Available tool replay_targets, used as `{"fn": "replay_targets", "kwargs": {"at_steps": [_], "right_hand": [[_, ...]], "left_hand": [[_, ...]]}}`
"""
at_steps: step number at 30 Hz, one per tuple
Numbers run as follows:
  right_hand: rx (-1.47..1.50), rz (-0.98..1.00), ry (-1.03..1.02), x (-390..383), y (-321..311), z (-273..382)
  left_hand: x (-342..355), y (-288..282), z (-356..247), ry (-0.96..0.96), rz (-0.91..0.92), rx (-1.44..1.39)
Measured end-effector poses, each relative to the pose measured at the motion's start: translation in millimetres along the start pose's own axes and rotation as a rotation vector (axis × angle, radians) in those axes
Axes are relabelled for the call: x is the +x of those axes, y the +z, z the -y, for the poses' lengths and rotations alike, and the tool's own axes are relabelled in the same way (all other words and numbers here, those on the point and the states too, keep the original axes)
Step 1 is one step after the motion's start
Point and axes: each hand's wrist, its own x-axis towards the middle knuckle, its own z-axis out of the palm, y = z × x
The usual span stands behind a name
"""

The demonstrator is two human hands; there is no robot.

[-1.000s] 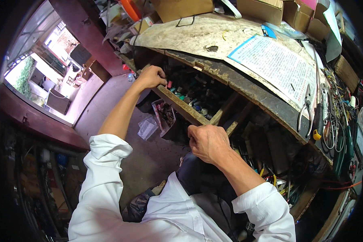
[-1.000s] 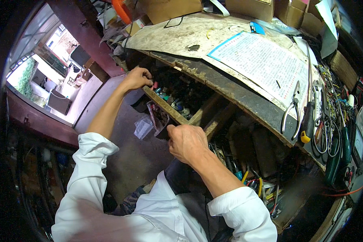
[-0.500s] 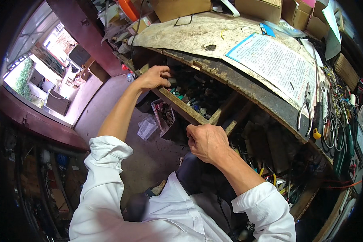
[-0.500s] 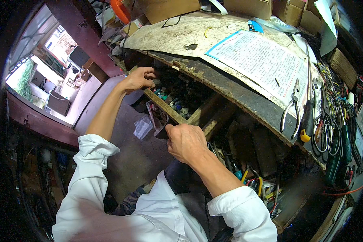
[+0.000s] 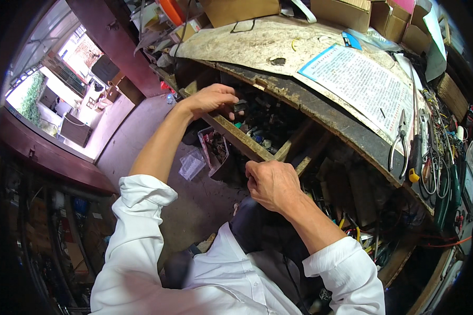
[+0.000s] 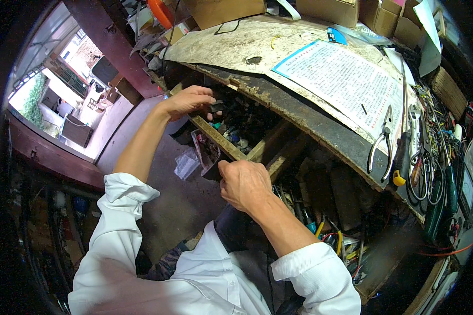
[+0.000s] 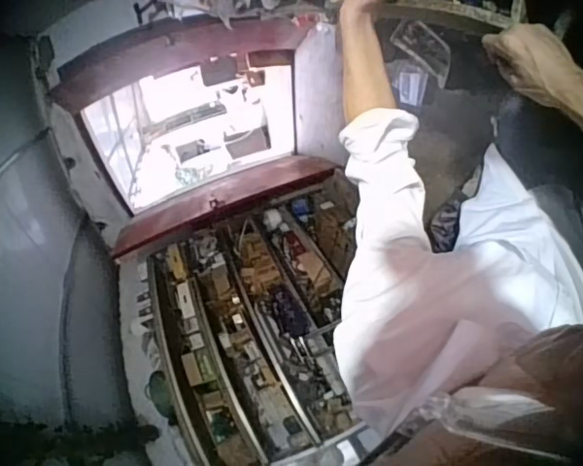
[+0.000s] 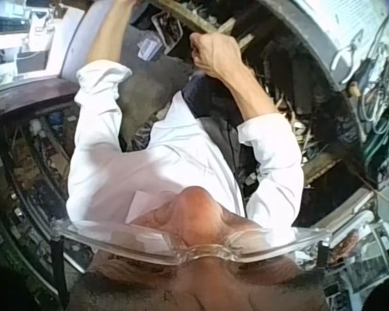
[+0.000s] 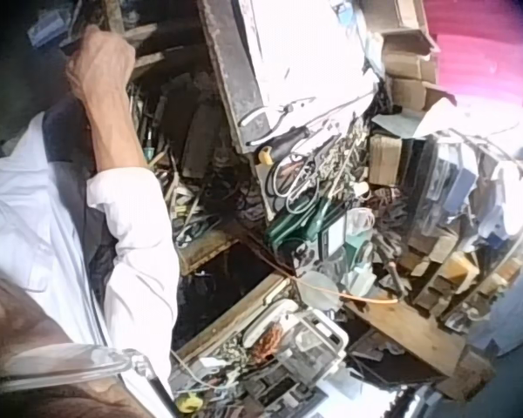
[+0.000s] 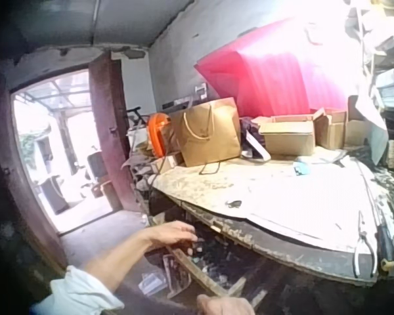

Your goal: The person handles a copper wire coil and then searches through a drawer of small parts. They retrieve a small green electronic component and use pliers to strip or trim its leads. The person then uses a screwdriver to adjust the component.

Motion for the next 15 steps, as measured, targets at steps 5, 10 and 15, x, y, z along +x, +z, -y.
{"fn": "replay_targets", "kwargs": {"at_steps": [5, 10, 15], "right_hand": [[0.007, -0.001, 0.009, -0.3, -1.5, -1.3], [0.005, 0.032, 0.015, 0.0, -3.9, 1.4], [0.011, 0.022, 0.007, 0.6, -3.1, 1.7]], "left_hand": [[6.8, 1.3, -5.4, 0.161, -0.204, -0.015], [8.2, -39.5, 12.0, 0.251, -0.713, 0.018], [23.2, -84.2, 52.4, 0.165, -0.750, 0.608]]}}
